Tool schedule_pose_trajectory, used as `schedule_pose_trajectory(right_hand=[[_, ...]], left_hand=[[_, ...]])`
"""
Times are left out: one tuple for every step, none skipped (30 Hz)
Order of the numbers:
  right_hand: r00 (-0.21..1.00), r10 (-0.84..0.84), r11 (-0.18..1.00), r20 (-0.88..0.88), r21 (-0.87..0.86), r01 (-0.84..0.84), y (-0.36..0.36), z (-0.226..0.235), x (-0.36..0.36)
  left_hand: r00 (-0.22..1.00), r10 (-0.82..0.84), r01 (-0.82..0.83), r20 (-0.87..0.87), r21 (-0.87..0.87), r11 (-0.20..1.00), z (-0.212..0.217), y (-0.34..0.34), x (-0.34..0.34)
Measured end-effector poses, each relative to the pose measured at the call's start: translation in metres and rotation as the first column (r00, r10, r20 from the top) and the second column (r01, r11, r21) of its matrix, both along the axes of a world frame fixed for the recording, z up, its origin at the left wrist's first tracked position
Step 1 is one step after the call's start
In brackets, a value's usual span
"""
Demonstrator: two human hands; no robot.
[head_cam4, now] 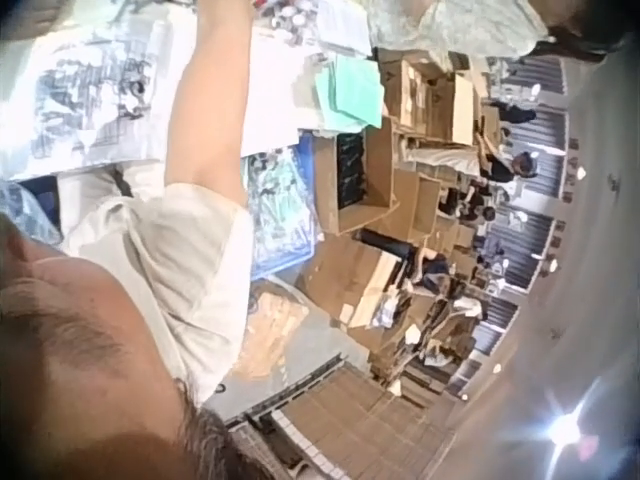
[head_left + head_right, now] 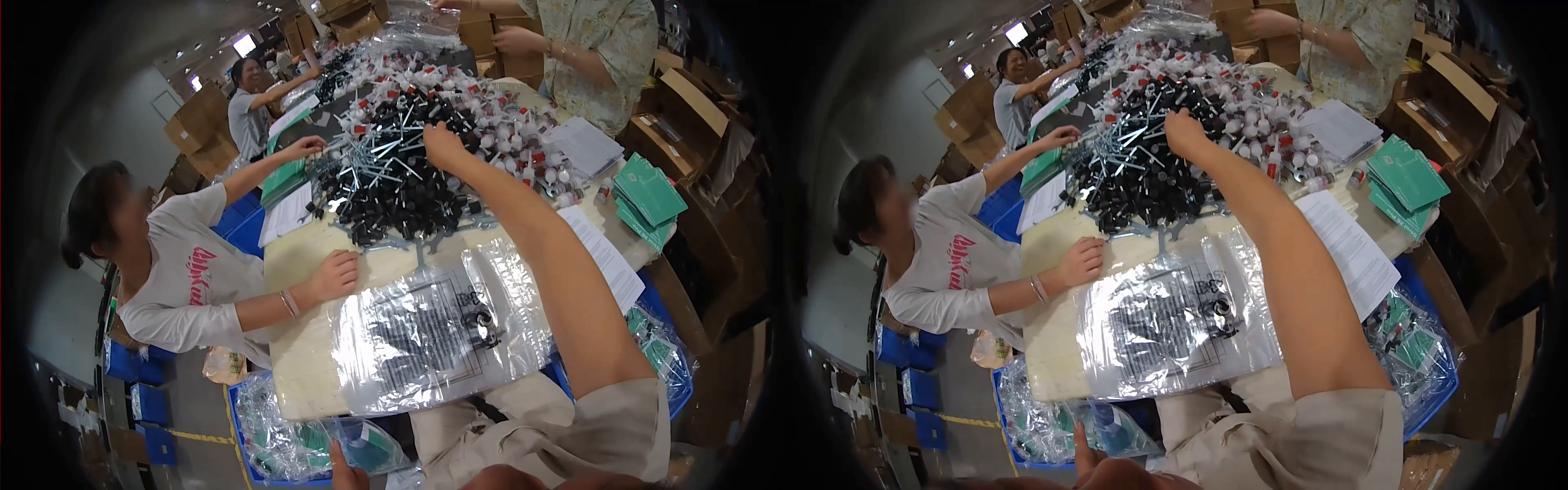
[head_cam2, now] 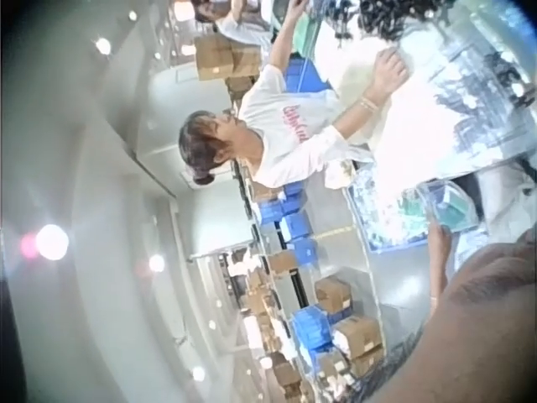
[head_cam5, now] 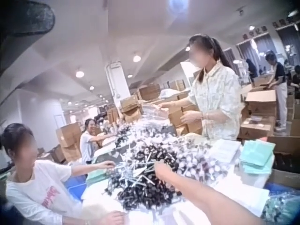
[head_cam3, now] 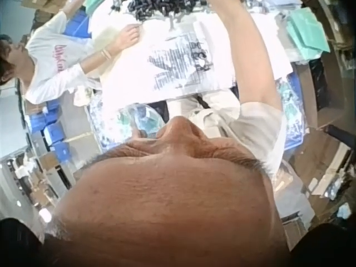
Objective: Packing instruction manuals and small components into plastic bags.
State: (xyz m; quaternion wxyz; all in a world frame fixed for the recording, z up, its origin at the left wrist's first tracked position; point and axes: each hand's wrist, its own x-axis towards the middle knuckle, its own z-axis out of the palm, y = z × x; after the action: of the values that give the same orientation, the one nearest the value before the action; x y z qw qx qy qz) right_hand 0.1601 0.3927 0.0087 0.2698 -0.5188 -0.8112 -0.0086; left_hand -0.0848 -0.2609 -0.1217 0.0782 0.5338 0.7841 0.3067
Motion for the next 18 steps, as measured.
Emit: schedule_pose_trajectory(right_hand=[[1.000,0.001,1.000,-0.002,0.006,-0.001,-0.004,0.008,0.004],[1.000,0.013,1.000,-0.006,0.014,-0.013,-0.010,0.014,0.000],[0.997,0.068,0.998,-0.020,-0.005,-0.068,-0.016,0.022,0.001],[0.997,0.078,0.997,-0.019,-0.008,-0.078,-0.026,0.028,0.003],[0.992,0.125,0.992,0.009,-0.035,-0.125,-0.038,0.033,0.005],[0.985,0.167,0.985,0.036,-0.056,-0.164,-0.044,0.037,0.012],[0.981,0.191,0.980,-0.028,-0.056,-0.192,-0.041,0.026,0.016],[0.934,0.320,0.940,-0.159,-0.071,-0.335,-0.058,0.028,0.013],[0.897,0.294,0.868,-0.331,-0.300,-0.395,-0.076,0.031,0.030],[0.889,0.267,0.778,-0.373,-0.461,-0.427,-0.087,0.021,0.033],[0.885,0.361,0.835,-0.294,-0.321,-0.447,-0.094,0.002,0.037],[0.800,0.544,0.787,-0.253,-0.176,-0.591,-0.105,-0.003,0.029],[0.843,0.524,0.848,-0.123,-0.020,-0.530,-0.115,-0.022,0.028],[0.873,0.482,0.873,-0.070,-0.039,-0.485,-0.124,-0.028,0.030],[0.894,0.448,0.893,-0.017,-0.046,-0.448,-0.129,-0.030,0.026],[0.910,0.402,0.915,0.100,-0.090,-0.394,-0.138,-0.033,0.024],[0.911,0.383,0.923,0.151,-0.094,-0.373,-0.143,-0.033,0.029],[0.907,0.370,0.929,0.202,-0.117,-0.352,-0.141,-0.038,0.035]], left_hand=[[0.988,0.103,-0.097,0.117,-0.062,0.993,-0.025,-0.027,-0.019],[0.950,0.221,-0.195,0.222,-0.132,0.972,-0.044,-0.048,-0.035],[0.890,0.332,-0.278,0.314,-0.204,0.939,-0.059,-0.064,-0.048],[0.807,0.438,-0.349,0.395,-0.280,0.894,-0.075,-0.080,-0.059],[0.706,0.533,-0.402,0.467,-0.355,0.844,-0.088,-0.087,-0.067],[0.591,0.611,-0.436,0.527,-0.428,0.792,-0.097,-0.083,-0.069],[0.463,0.677,-0.457,0.572,-0.501,0.735,-0.104,-0.078,-0.070],[0.312,0.739,-0.490,0.597,-0.565,0.663,-0.100,-0.088,-0.063],[0.443,0.751,-0.551,0.490,-0.512,0.659,-0.087,-0.054,-0.047],[0.438,0.749,-0.527,0.497,-0.534,0.662,-0.049,-0.015,-0.019],[0.832,0.458,-0.341,0.313,-0.362,0.867,0.020,0.023,0.018],[0.995,0.095,-0.096,-0.014,-0.236,0.967,0.079,0.022,0.049],[0.994,0.103,-0.105,-0.022,-0.227,0.968,0.084,0.019,0.052],[0.994,0.097,-0.084,0.057,-0.207,0.975,0.085,0.018,0.054],[0.987,0.098,-0.075,0.131,-0.176,0.982,0.084,0.018,0.053],[0.986,0.118,-0.098,0.122,-0.154,0.983,0.078,0.013,0.048],[0.994,0.099,-0.091,0.039,-0.182,0.979,0.068,0.008,0.040],[0.996,0.079,-0.087,-0.044,-0.208,0.974,0.063,0.008,0.035]])
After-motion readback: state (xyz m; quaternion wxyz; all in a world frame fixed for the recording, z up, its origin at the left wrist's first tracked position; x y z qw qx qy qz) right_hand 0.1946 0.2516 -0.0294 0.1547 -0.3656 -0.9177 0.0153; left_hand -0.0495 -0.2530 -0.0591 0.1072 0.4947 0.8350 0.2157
